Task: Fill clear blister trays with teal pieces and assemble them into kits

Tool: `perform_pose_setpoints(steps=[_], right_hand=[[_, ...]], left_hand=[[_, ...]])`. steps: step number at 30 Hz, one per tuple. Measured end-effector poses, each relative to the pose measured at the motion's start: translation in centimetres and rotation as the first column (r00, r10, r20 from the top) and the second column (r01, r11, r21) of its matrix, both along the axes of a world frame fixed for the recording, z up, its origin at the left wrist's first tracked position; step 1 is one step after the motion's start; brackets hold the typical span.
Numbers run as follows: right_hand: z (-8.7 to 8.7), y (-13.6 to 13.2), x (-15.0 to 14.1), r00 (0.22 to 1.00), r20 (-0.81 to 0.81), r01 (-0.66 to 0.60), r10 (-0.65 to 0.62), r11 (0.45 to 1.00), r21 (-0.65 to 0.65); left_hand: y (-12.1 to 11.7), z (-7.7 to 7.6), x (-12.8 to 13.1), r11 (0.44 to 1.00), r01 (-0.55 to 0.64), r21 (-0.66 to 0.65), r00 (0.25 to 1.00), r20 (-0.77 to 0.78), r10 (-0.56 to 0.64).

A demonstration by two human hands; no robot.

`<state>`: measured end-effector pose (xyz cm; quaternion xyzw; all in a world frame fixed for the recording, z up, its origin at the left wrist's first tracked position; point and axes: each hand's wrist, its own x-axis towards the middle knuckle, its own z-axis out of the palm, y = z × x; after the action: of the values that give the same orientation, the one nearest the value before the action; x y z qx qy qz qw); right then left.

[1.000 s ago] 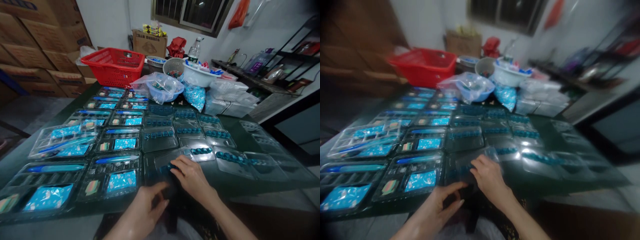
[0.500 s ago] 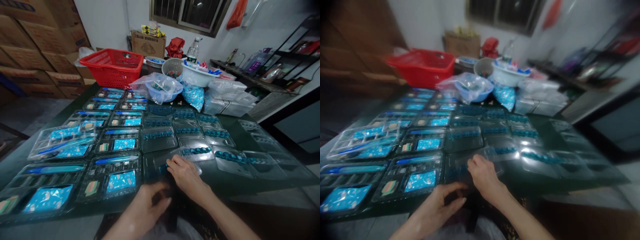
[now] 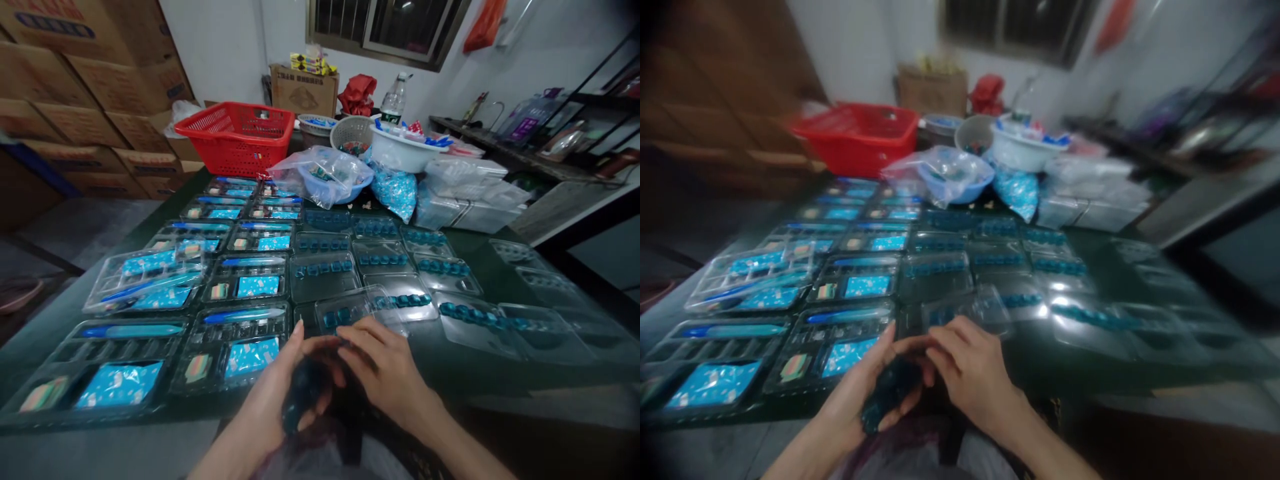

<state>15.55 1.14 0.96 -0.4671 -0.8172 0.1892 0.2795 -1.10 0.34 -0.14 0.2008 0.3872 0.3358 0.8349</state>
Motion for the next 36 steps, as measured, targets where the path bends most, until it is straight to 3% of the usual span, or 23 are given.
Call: perform_pose_setpoints(steps=[5, 10, 15, 20, 25, 28, 31, 33, 36], right_hand=[[2.2, -0.9, -1.3, 0.985, -0.047, -0.171, 0.166, 0.975, -0.139], [2.5, -0.3, -1.8, 0.969, -0.118, -0.239, 0.219, 0.952, -0.193], [1.9, 0.0, -1.5, 0.963, -0.256, -0.16, 0.089, 0.949, -0.272], [0.7, 0.5, -1.1, 0.938, -0.342, -0.091, -0.048, 0.921, -0.379], [-0.1, 0.4, -1.5, 0.941, -0.295, 0.097, -0.163, 0.969, -0.226], [-0.4, 0.0, -1.8, 0.955, -0.263, 0.091, -0.135, 0.981, -0.173], [-0.7, -0.3, -2.2, 0.947, -0.285, 0.106, -0.149, 0.981, -0.162], [-0.8, -0.3, -2.4, 0.928, -0.324, 0.122, -0.187, 0.97, -0.209], [-0.8, -0.1, -2.4, 0.863, -0.429, 0.077, -0.267, 0.909, -0.41]], left_hand=[[-0.2, 0.8, 0.7, 0.999, 0.01, -0.05, 0.999, -0.053, -0.013], [0.1, 1.3, 0.9, 0.997, 0.033, -0.069, 0.999, -0.025, -0.035], [0.2, 0.6, 0.5, 0.999, 0.051, -0.015, 0.999, 0.004, -0.051], [0.1, 0.3, 0.2, 0.994, 0.012, 0.105, 0.983, -0.185, 0.008], [0.2, 0.6, 0.7, 0.984, -0.111, 0.138, 0.966, -0.217, 0.14], [0.3, 0.4, 1.0, 0.965, -0.212, 0.152, 0.943, -0.228, 0.243], [0.2, 0.1, 1.2, 0.948, -0.235, 0.214, 0.919, -0.27, 0.288], [0.2, -0.1, 1.3, 0.943, -0.203, 0.265, 0.91, -0.305, 0.281], [0.2, 0.0, 1.3, 0.945, -0.125, 0.303, 0.919, -0.323, 0.225]])
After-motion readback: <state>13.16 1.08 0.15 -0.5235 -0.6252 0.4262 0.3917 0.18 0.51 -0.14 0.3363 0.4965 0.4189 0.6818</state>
